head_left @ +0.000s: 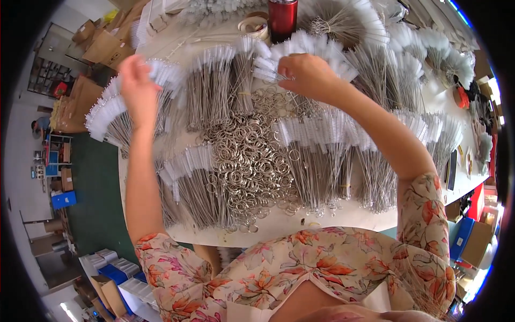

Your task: Assembling small white wire brushes by attaching metal rings to the wire stems.

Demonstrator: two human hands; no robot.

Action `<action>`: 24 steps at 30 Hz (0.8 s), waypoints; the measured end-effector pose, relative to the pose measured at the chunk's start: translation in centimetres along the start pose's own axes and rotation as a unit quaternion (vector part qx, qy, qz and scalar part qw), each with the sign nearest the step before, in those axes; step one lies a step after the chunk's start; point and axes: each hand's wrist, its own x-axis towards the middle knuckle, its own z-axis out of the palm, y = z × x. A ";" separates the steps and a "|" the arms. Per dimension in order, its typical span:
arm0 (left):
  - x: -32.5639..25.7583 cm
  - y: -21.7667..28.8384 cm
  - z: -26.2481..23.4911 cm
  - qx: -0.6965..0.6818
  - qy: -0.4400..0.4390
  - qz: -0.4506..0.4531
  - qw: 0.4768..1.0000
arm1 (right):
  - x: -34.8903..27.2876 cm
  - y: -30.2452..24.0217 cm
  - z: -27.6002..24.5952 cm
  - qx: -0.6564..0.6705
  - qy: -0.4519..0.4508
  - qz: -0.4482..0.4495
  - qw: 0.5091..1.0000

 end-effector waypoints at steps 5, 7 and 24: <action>-4.4 -0.1 7.8 0.150 -0.294 0.028 0.943 | 2.9 1.2 4.1 -0.203 0.019 0.038 0.978; -4.6 -2.5 9.0 0.281 -0.360 0.082 0.886 | 2.9 1.0 2.7 -0.046 -0.029 0.144 0.988; -1.4 0.4 -1.9 -0.161 -0.089 -0.165 0.969 | -0.2 9.0 -8.4 0.390 0.185 0.148 0.890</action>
